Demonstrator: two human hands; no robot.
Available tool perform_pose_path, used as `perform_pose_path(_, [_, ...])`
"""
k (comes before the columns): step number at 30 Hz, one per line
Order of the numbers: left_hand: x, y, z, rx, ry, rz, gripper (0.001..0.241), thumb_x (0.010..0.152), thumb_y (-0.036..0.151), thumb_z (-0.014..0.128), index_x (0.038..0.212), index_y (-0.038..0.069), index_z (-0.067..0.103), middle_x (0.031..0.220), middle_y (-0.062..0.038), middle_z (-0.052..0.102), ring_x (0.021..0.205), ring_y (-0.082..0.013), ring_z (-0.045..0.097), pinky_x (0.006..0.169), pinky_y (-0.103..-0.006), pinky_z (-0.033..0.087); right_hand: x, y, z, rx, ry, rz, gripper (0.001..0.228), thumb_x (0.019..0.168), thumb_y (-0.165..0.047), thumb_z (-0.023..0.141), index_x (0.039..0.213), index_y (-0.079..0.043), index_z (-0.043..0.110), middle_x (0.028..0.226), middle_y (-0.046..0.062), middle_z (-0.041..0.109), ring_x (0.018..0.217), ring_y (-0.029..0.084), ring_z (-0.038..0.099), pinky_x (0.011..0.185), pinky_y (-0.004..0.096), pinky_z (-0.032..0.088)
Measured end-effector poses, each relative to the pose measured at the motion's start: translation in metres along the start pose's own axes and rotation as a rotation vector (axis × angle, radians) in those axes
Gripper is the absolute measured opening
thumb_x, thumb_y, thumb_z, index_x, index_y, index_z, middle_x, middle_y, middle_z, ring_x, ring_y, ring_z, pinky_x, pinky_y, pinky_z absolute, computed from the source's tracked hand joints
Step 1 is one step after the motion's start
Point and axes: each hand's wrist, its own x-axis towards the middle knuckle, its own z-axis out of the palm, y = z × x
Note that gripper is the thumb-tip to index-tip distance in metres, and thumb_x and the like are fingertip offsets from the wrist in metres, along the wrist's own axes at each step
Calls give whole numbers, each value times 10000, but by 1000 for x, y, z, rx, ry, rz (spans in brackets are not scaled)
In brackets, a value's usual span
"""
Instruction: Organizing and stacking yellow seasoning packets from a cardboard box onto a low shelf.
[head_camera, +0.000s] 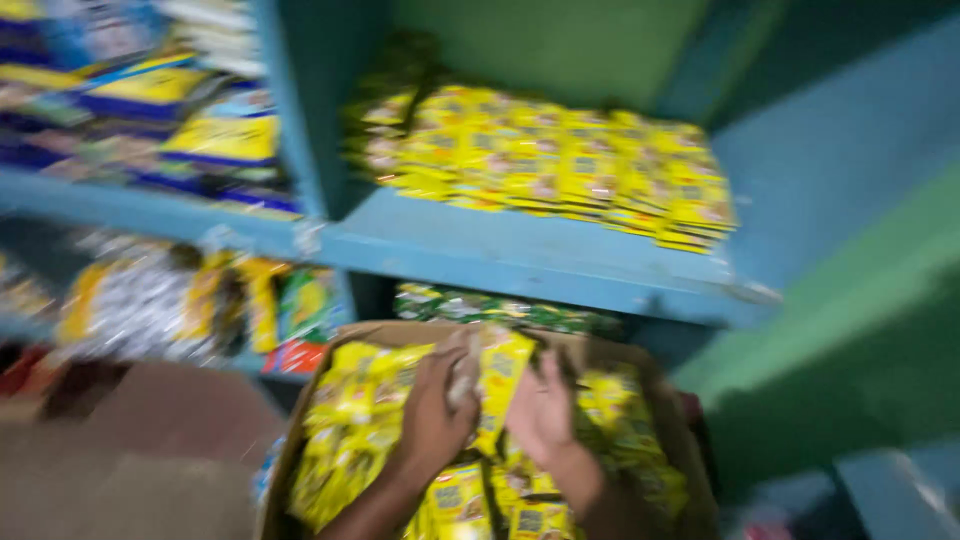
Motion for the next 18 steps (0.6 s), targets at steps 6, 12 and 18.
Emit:
perform_pose_path(6, [-27,13,26,35,-231,87,544,730,114,722,1265,100,623,1179,-185,615,1081,-414,636,875,-458,539,8,41,-90,65,-97,-87,735,1204,-617,390,1477,64,439,1373,225,608,1283,353,582,1146,475,444])
perform_pose_path(12, [-2,1,9,106,-139,-5,485,753,97,697,1237,101,660,1132,-189,615,1058,-389,645,889,-462,538,-3,21,3,-41,123,-35,678,1081,-583,373,1575,-120,411,1519,61,530,1392,191,524,1188,394,411])
perform_pose_path(18, [1,2,2,106,4,9,494,797,96,659,1288,60,614,1182,-215,610,1096,-398,630,942,-469,513,-3,64,-21,-171,86,-11,640,1032,-490,369,1601,-199,379,1613,-45,476,1480,125,453,1254,344,337])
